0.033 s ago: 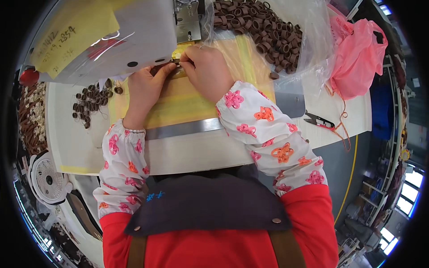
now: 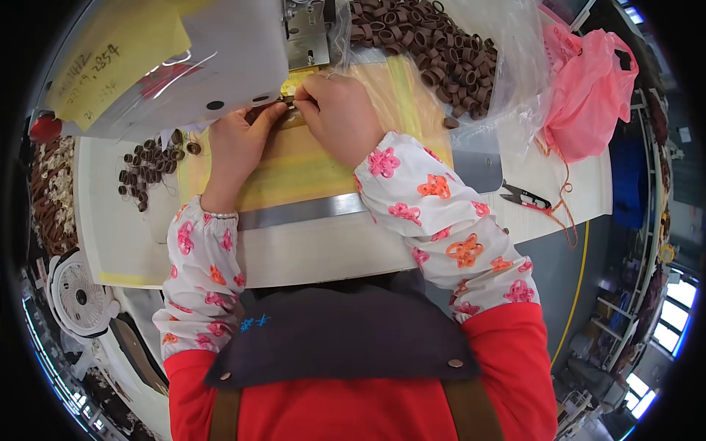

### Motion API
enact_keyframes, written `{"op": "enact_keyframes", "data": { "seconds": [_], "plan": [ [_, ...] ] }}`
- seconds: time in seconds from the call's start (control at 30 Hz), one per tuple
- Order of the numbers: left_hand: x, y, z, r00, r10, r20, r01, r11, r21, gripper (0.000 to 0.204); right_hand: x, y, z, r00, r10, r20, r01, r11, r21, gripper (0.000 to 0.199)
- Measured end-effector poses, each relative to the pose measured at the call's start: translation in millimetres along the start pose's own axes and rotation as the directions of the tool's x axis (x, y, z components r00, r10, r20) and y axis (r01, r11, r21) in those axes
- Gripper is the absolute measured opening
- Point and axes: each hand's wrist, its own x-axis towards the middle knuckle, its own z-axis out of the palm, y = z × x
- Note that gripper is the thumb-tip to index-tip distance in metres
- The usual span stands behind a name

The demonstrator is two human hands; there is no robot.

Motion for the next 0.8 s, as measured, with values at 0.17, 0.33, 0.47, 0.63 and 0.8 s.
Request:
{"op": "enact_keyframes", "data": {
  "seconds": [0.17,0.33,0.47,0.63,0.8],
  "plan": [
    [3,-1,-1,0.997,-0.052,0.048,0.051,0.998,0.024,0.028,1,5,3,1.000,-0.005,-0.008,0.005,1.000,-0.013,0.008],
    [4,-1,-1,0.997,-0.043,0.064,0.037,0.995,0.096,0.029,4,8,1,0.999,-0.027,0.024,0.029,0.996,-0.088,0.013],
    [5,-5,-5,0.991,-0.073,0.116,0.064,0.995,0.076,0.030,7,7,1,0.998,-0.012,0.065,0.015,0.998,-0.054,0.010],
    [7,-3,-5,0.981,-0.113,0.161,0.108,0.993,0.036,0.032,10,6,-2,0.995,0.030,0.097,-0.025,0.998,-0.056,0.009],
    [7,-3,-5,0.978,-0.121,0.169,0.115,0.992,0.043,0.032,13,9,-1,0.996,0.006,0.084,-0.001,0.998,-0.056,0.007]
  ]
}}
